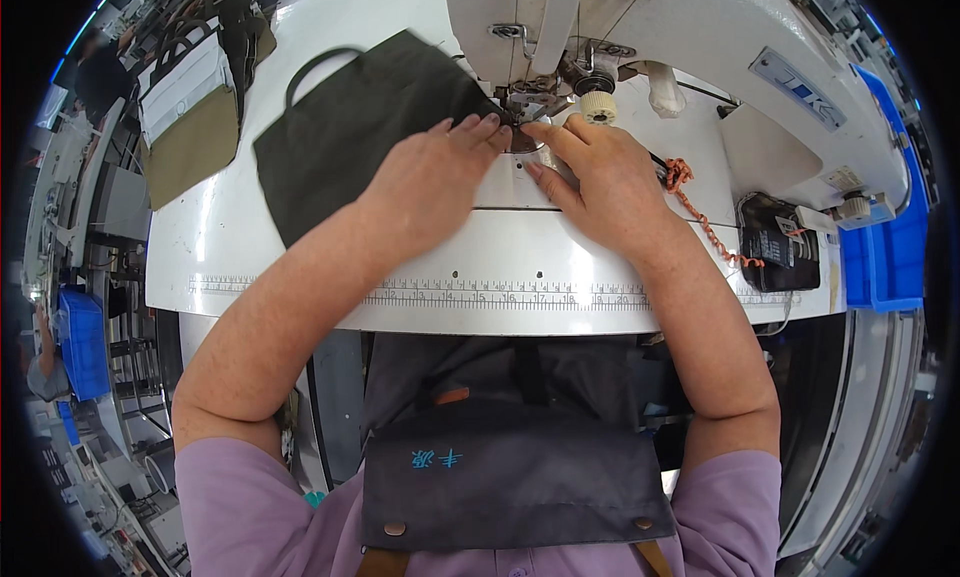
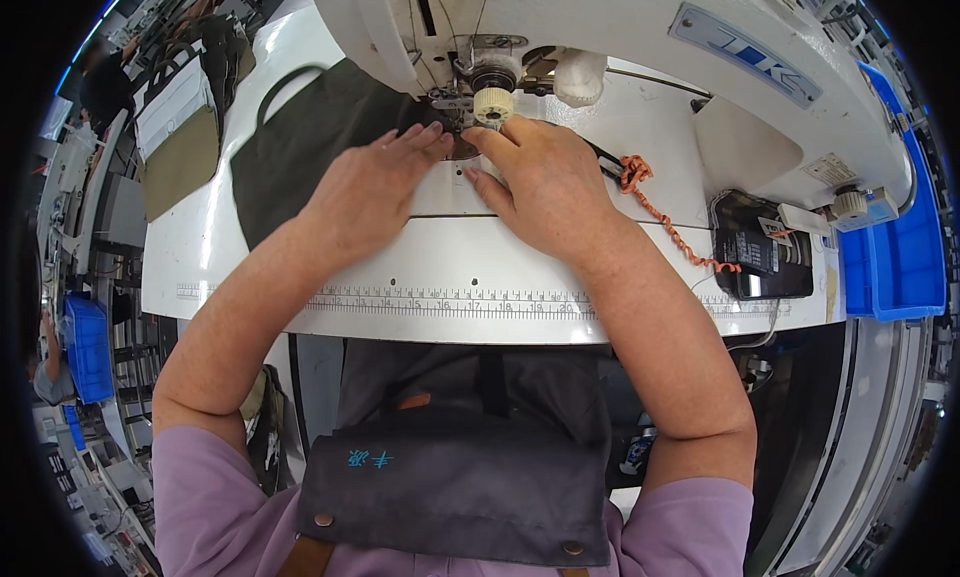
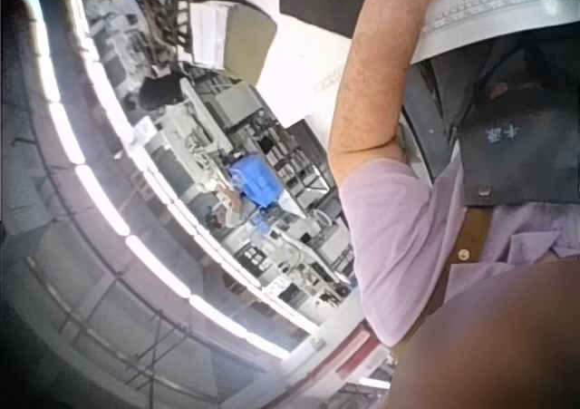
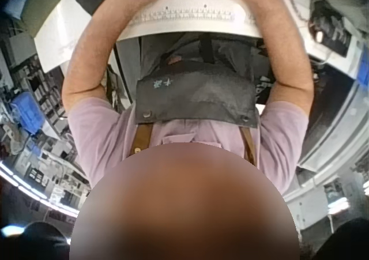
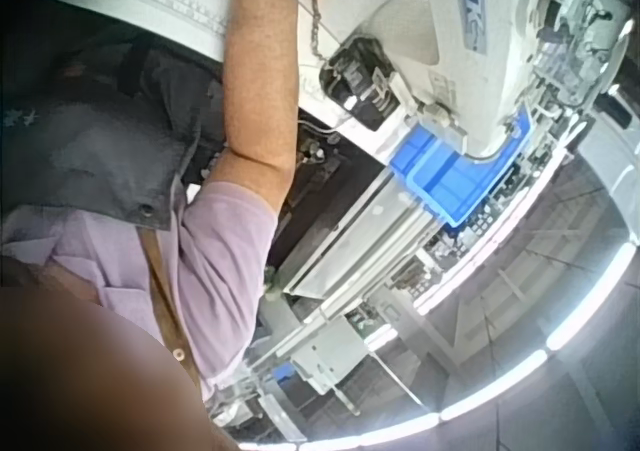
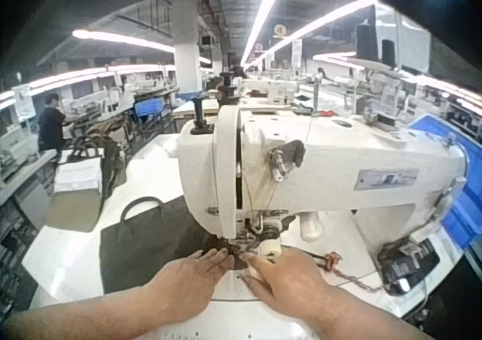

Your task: Sewing fabric components together to assemble a canvas bag using an industrial sewing machine.

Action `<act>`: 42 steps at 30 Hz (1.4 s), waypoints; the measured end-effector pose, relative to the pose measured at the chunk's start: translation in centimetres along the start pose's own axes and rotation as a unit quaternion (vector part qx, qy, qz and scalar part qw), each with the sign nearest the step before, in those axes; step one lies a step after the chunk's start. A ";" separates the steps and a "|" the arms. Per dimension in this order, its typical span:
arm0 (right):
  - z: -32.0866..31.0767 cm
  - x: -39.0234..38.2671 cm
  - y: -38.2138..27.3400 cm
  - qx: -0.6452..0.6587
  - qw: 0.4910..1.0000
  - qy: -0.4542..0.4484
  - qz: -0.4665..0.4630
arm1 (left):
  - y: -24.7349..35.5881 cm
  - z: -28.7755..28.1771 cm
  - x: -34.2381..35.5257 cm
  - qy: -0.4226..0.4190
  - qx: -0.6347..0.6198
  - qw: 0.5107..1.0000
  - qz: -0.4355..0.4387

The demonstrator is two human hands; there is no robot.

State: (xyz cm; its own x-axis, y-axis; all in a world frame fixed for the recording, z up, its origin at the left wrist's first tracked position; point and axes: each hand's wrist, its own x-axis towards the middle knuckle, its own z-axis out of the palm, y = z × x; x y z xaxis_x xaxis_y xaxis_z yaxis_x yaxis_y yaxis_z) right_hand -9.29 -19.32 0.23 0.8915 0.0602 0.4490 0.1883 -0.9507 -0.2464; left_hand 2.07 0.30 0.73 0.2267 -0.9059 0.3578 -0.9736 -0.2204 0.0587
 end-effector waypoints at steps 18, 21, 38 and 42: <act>0.5 -0.1 0.1 -0.022 1.000 0.018 -0.010 | -1.2 0.0 -1.1 -0.029 -0.151 0.987 -0.035; 0.5 -0.1 0.1 -0.023 0.999 0.024 -0.012 | -1.1 0.2 -0.9 -0.023 -0.131 0.990 -0.045; 0.3 -0.9 0.6 -0.009 1.000 0.029 -0.004 | 1.6 1.0 -0.8 -0.028 -0.076 0.990 -0.113; 0.3 -1.0 0.7 -0.007 0.999 0.049 -0.016 | 2.2 1.5 -0.5 -0.020 -0.049 0.989 -0.135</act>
State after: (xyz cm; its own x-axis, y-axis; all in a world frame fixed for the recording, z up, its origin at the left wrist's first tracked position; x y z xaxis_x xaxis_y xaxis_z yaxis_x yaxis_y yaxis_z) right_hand -9.95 -19.95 -0.70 0.8401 0.0622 0.5388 0.2106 -0.9529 -0.2184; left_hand -0.18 -0.27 -0.71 0.4774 -0.8331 0.2794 -0.8751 -0.4220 0.2369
